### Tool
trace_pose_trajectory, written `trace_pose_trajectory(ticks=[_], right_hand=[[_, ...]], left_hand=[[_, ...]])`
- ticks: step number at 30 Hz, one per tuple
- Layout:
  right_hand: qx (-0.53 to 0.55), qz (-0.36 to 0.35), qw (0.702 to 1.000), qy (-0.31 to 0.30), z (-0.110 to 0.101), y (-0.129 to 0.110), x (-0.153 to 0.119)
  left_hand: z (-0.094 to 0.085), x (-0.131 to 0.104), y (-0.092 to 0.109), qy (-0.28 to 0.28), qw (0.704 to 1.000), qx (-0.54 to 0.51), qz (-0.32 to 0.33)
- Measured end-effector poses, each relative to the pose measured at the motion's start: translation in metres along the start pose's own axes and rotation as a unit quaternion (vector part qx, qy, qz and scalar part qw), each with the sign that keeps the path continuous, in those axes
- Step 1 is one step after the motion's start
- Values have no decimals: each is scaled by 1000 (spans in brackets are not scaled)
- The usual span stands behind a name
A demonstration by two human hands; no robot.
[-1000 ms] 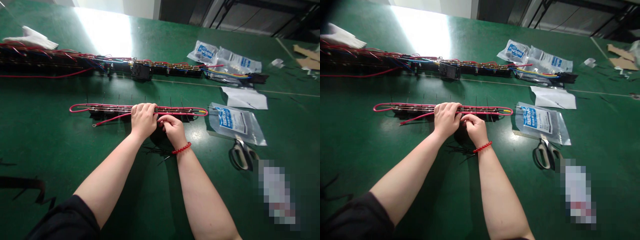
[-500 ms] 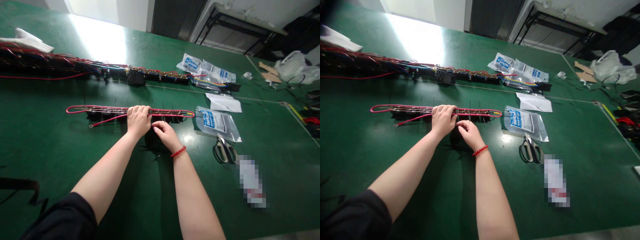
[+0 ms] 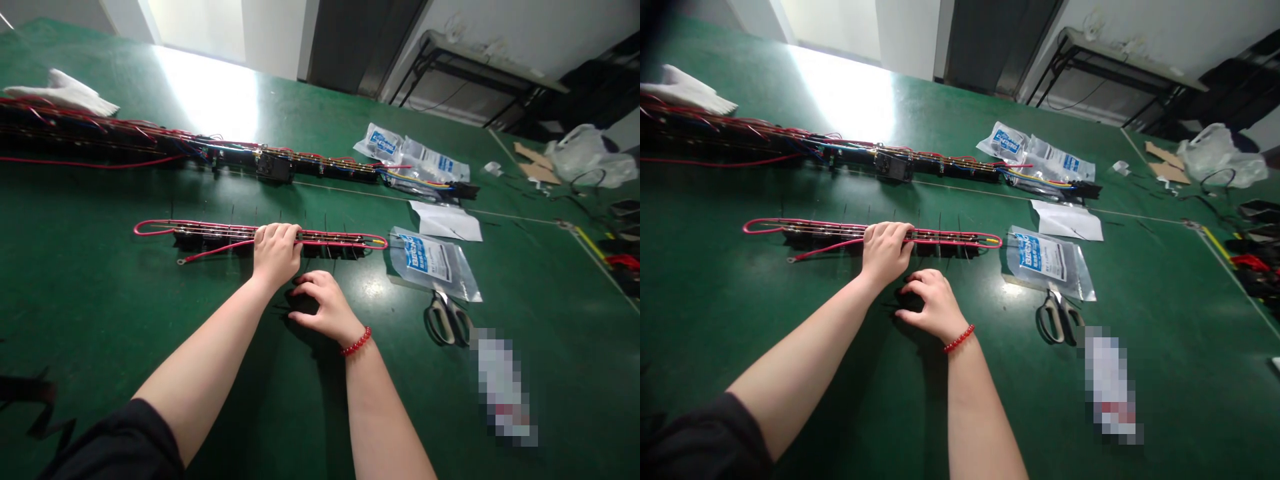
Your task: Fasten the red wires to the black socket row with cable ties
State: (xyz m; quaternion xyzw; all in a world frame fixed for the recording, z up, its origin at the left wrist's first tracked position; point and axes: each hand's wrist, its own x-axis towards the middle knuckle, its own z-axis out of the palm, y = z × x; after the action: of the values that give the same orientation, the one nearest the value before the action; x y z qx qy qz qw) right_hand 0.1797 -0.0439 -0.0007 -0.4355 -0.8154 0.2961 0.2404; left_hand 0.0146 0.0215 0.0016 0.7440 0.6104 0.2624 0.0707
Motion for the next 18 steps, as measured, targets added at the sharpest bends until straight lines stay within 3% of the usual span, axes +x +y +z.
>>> trace_pose_trajectory(ticks=[18], right_hand=[[32, 5, 998, 61, 9, 4, 2]], left_hand=[[-1, -1, 1, -5, 1000, 17, 1]])
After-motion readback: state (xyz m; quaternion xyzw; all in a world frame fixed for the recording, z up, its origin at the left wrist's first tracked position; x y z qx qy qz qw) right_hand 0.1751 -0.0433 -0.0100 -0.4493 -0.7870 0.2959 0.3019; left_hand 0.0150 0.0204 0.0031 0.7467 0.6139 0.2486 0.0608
